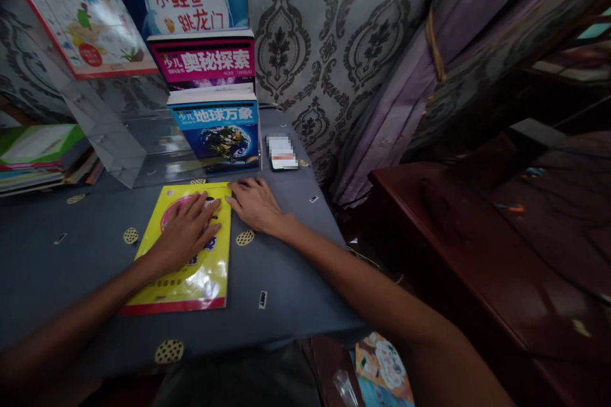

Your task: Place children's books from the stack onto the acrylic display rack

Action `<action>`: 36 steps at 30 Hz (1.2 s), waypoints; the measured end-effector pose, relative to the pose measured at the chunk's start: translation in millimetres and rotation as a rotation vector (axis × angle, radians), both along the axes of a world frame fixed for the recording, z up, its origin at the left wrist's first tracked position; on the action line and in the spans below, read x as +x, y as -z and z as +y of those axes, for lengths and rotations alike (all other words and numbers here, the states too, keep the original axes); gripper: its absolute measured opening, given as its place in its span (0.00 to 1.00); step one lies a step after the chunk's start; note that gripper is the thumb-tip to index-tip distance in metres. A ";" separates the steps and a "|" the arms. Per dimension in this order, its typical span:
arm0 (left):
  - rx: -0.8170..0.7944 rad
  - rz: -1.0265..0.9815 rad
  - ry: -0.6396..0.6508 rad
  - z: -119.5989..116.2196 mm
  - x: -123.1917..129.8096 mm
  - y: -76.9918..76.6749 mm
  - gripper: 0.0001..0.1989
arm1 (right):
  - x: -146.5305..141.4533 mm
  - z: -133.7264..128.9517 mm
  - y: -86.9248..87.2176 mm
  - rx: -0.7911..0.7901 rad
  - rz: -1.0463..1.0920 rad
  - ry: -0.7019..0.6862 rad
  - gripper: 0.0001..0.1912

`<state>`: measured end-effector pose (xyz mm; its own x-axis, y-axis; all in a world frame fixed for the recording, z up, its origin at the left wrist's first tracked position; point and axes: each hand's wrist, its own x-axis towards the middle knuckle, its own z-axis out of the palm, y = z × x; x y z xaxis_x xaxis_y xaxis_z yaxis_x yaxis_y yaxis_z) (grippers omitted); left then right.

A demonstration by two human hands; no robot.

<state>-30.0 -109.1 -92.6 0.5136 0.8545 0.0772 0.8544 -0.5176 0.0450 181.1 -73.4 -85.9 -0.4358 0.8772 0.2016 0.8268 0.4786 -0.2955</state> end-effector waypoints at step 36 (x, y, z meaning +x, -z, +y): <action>0.099 -0.267 0.494 -63.3 -0.6 -7.5 0.17 | -9.2 19.0 18.3 0.011 0.042 -0.065 0.21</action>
<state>-30.6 -172.4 -85.2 0.8021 0.4999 0.3266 0.4757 -0.8656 0.1567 171.9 -54.4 -104.2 -0.4826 0.8451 0.2300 0.7809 0.5341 -0.3239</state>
